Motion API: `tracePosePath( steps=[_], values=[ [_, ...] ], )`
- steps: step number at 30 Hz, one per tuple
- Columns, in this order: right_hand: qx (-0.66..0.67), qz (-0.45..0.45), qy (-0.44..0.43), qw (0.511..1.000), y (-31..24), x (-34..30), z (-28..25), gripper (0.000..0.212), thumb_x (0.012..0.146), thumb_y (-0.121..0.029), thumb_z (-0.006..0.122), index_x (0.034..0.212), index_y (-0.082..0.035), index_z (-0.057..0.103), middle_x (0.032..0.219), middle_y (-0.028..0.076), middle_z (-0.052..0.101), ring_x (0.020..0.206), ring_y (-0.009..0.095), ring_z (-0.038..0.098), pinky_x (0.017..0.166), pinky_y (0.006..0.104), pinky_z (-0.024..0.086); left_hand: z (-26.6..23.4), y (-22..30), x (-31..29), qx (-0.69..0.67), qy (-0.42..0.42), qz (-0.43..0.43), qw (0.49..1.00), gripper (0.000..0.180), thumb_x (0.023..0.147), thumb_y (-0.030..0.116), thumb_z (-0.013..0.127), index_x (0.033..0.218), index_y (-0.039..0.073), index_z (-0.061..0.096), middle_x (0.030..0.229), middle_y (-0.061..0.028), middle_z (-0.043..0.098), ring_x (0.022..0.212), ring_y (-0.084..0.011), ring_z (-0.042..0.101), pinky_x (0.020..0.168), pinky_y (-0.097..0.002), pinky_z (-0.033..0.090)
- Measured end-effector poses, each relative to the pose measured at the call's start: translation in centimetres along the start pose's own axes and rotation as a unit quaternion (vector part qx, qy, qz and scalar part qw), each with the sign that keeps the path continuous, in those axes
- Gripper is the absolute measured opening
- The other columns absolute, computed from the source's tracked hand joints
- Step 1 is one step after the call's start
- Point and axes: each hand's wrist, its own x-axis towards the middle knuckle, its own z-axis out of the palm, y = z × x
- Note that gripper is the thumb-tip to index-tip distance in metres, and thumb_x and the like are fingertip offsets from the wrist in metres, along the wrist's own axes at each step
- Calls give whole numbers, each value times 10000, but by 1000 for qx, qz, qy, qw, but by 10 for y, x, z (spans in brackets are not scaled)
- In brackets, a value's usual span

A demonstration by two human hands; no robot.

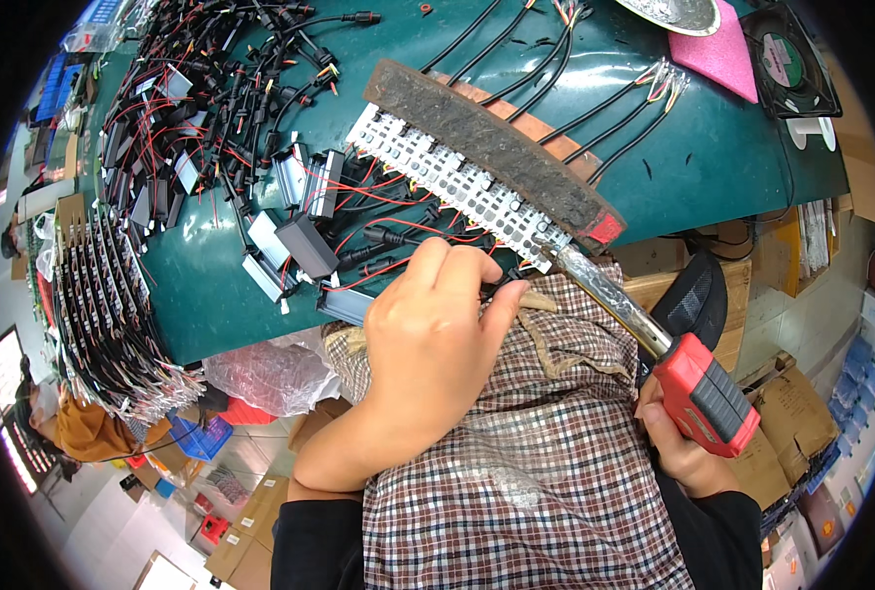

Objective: The person solders wires onto a circuit board using a soldering iron, places the board into a box, and solders wires onto another circuit board.

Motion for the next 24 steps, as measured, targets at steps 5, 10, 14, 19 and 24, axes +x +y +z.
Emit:
tracePosePath(
  steps=[5, 10, 14, 19, 24],
  values=[
    [16, 7, 3, 1000, 2, 0, 0, 234, 820, -30, 767, 1049, -2, 727, 879, 111, 710, 771, 267, 708, 698, 363, 546, -3, 3, 0, -58, 10, -75, 995, 192, 822, 92, 871, 876, 59, 689, 712, -21, 548, 569, -111, 478, 510, -280, 396],
    [16, 6, 7, 1000, 1, -1, 0, 234, 820, -26, 766, 1049, -2, 727, 876, 111, 710, 765, 267, 708, 699, 363, 548, -2, -2, -2, -55, 15, -65, 996, 136, 866, 70, 830, 899, 35, 703, 710, -24, 540, 563, -107, 458, 506, -284, 370],
    [17, 7, 6, 1000, 1, 0, 1, 234, 819, -26, 769, 1048, 1, 726, 877, 114, 711, 756, 268, 708, 696, 363, 550, 1, -5, 1, -88, 5, -44, 995, 76, 911, 57, 778, 911, 18, 712, 715, -35, 547, 568, -131, 469, 517, -300, 377],
    [4, -20, 6, 1000, 4, 0, 1, 246, 821, -42, 775, 1059, 3, 727, 872, 113, 706, 749, 273, 703, 685, 366, 545, 2, -3, 5, -94, 15, -40, 995, 71, 929, 56, 753, 904, 13, 702, 726, -51, 564, 579, -151, 492, 533, -312, 394],
    [4, -3, 34, 999, -1, -1, 6, 259, 823, -59, 778, 1071, 0, 729, 871, 112, 700, 747, 280, 695, 679, 370, 539, -3, -1, 9, -71, 3, -23, 997, 85, 938, 51, 739, 886, 4, 690, 730, -64, 581, 579, -171, 518, 540, -324, 410]
  ],
)
